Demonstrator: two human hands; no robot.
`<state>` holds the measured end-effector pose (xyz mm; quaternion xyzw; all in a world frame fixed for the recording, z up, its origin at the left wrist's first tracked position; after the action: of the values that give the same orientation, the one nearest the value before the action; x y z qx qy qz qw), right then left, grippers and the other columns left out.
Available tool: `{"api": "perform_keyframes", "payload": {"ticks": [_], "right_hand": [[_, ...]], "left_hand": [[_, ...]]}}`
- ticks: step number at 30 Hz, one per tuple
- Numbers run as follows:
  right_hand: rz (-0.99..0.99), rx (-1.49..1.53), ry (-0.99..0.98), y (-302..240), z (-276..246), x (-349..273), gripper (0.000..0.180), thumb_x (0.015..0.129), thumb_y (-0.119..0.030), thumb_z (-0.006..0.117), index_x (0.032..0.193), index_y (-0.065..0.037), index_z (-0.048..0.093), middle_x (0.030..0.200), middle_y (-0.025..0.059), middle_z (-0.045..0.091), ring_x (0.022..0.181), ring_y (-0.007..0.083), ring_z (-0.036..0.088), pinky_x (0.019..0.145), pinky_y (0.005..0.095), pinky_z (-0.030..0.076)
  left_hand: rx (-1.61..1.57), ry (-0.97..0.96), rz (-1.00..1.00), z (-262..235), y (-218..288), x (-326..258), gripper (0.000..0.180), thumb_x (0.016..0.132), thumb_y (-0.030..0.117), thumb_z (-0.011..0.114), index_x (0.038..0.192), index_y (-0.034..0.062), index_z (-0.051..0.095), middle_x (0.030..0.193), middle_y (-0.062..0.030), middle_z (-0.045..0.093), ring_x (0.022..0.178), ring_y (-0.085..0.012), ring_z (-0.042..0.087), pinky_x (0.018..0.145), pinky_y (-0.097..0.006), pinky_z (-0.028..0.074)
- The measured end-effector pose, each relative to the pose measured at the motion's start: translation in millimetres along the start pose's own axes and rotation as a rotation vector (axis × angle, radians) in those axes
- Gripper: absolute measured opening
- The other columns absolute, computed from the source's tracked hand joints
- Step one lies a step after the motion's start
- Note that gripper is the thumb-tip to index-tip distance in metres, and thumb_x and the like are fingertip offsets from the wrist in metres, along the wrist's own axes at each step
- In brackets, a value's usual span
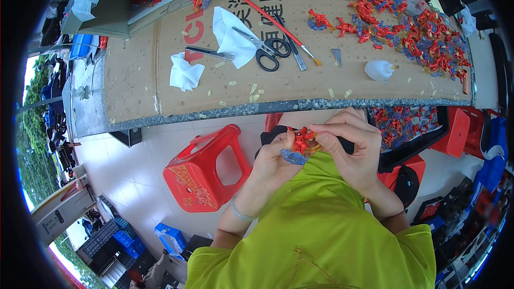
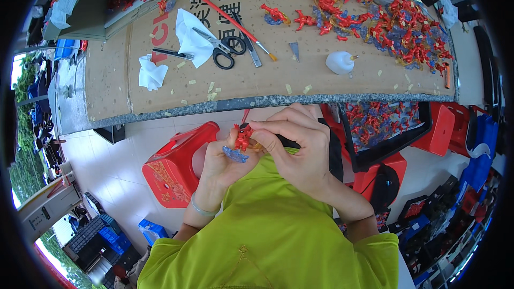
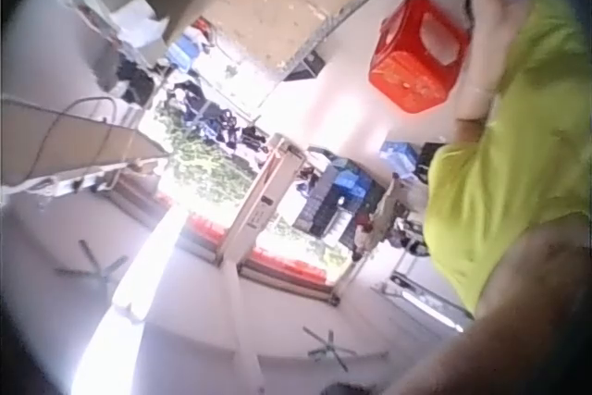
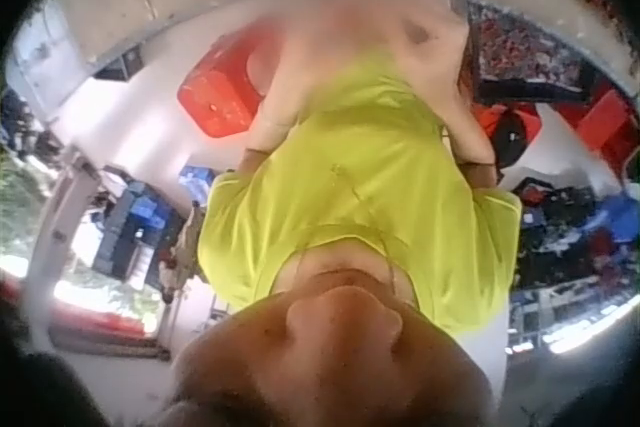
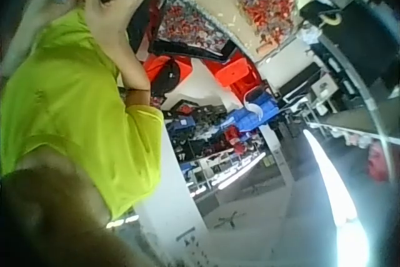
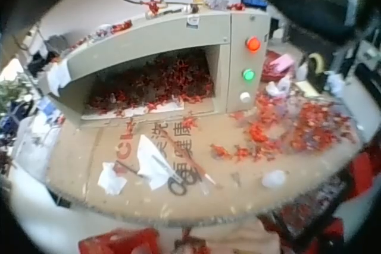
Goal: The person glues together small red plastic components using a glue bottle and a paint brush.
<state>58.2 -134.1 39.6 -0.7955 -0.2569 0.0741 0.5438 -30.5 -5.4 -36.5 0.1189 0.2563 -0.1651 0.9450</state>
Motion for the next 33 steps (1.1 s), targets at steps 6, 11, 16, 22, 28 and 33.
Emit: {"api": "perform_keyframes", "payload": {"ticks": [6, 11, 16, 22, 28, 33], "right_hand": [[0.025, 0.022, -0.007, 0.7, 0.2, -0.5, 0.014, 0.079, -0.009, 0.071, 0.092, -0.004, 0.074, 0.073, 0.0051, 0.064, 0.07, 0.0154, 0.055, 0.07, 0.0273, 0.037], [0.048, 0.042, -0.016, 3.1, -1.1, -0.2, 0.017, 0.086, -0.014, 0.065, 0.094, -0.001, 0.072, 0.078, 0.0071, 0.065, 0.073, 0.0165, 0.056, 0.072, 0.0272, 0.039], [0.126, 0.116, 0.012, 8.5, -3.1, -3.0, 0.019, 0.089, -0.014, 0.062, 0.096, 0.0, 0.071, 0.08, 0.0075, 0.065, 0.076, 0.0159, 0.057, 0.075, 0.0274, 0.039], [0.101, 0.105, 0.006, 14.9, -1.5, -8.0, 0.017, 0.086, -0.012, 0.065, 0.097, 0.0, 0.07, 0.081, 0.0077, 0.065, 0.076, 0.0157, 0.057, 0.077, 0.0278, 0.04], [0.078, 0.048, -0.021, 7.0, -0.9, -6.3, 0.015, 0.078, -0.005, 0.071, 0.093, 0.0, 0.07, 0.081, 0.0075, 0.065, 0.076, 0.016, 0.057, 0.076, 0.0287, 0.041], [0.152, 0.184, 0.015, 15.1, 3.4, -9.5, 0.014, 0.077, -0.005, 0.073, 0.09, -0.002, 0.071, 0.08, 0.0065, 0.068, 0.072, 0.0148, 0.061, 0.072, 0.027, 0.044]], "left_hand": [[-0.002, -0.02, 0.018, 1.3, 1.8, -1.1, 0.03, 0.082, 0.028, 0.067, 0.1, 0.0044, 0.064, 0.108, -0.0077, 0.062, 0.106, -0.0208, 0.051, 0.099, -0.036, 0.032], [0.112, -0.099, 0.104, 2.1, 6.8, -1.3, 0.034, 0.085, 0.03, 0.065, 0.103, 0.0015, 0.063, 0.11, -0.0091, 0.063, 0.107, -0.0221, 0.054, 0.097, -0.036, 0.035], [0.375, -0.05, 0.266, 12.3, 12.2, -2.6, 0.045, 0.086, 0.036, 0.066, 0.105, -0.0048, 0.061, 0.101, -0.0114, 0.064, 0.094, -0.0185, 0.06, 0.086, -0.031, 0.043], [0.573, -0.079, 0.456, 19.8, 19.2, -6.8, 0.04, 0.088, 0.031, 0.067, 0.106, -0.005, 0.06, 0.105, -0.0115, 0.063, 0.096, -0.0162, 0.059, 0.087, -0.03, 0.045], [0.736, -0.044, 0.609, 21.1, 16.9, -5.9, 0.039, 0.087, 0.029, 0.068, 0.106, -0.0039, 0.06, 0.109, -0.0126, 0.063, 0.098, -0.0161, 0.059, 0.088, -0.03, 0.045], [0.612, -0.079, 0.441, 21.6, 17.6, -7.0, 0.039, 0.087, 0.031, 0.068, 0.105, -0.0029, 0.062, 0.109, -0.0119, 0.064, 0.097, -0.0159, 0.059, 0.086, -0.028, 0.045]]}}
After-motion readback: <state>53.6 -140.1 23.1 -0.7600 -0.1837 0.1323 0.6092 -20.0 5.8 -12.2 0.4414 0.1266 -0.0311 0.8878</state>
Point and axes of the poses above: each hand's wrist, its own x-axis towards the middle knuckle, its own z-axis out of the palm, y = z × x, the point moved 3 cm from there along x, towards the middle knuckle
